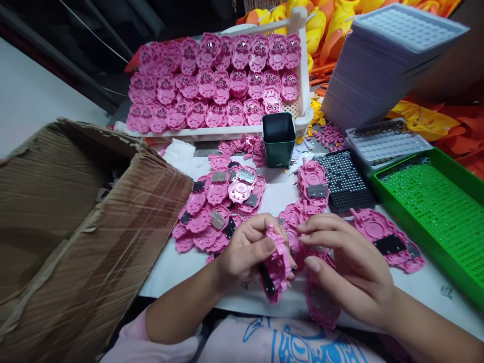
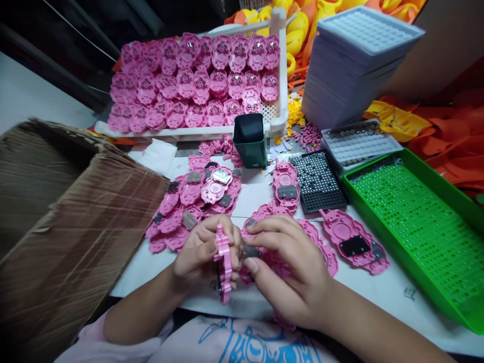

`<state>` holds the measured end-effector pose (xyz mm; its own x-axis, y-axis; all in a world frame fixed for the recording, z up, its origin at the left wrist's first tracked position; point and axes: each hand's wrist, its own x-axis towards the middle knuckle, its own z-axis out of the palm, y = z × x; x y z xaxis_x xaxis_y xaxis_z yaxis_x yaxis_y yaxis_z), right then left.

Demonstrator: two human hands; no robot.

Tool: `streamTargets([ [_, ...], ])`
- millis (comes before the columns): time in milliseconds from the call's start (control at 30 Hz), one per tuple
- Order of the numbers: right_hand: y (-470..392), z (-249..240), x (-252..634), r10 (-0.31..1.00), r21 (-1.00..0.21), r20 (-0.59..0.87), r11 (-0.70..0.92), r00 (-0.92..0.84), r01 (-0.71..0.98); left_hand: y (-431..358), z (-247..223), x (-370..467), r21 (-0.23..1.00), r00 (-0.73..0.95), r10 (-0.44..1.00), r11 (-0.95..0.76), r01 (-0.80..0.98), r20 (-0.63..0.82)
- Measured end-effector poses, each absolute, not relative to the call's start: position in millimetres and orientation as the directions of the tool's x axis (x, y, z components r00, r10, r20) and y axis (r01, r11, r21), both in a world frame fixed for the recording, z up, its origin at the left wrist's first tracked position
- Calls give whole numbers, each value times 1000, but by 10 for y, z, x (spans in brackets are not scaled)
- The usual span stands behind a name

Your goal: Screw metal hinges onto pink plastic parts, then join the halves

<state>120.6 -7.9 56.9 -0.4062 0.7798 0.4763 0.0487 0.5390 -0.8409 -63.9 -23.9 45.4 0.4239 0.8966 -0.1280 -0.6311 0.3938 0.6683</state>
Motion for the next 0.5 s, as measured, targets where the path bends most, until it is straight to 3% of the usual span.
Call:
streamTargets([
  [300, -49, 636, 1189, 722, -781, 538, 621, -435, 64, -236, 417, -672, 615, 551, 824, 504, -606, -131],
  [500, -96, 595, 1211, 560, -591, 644, 797, -521, 126, -200, 461, -624, 617, 432, 858, 504, -605, -276],
])
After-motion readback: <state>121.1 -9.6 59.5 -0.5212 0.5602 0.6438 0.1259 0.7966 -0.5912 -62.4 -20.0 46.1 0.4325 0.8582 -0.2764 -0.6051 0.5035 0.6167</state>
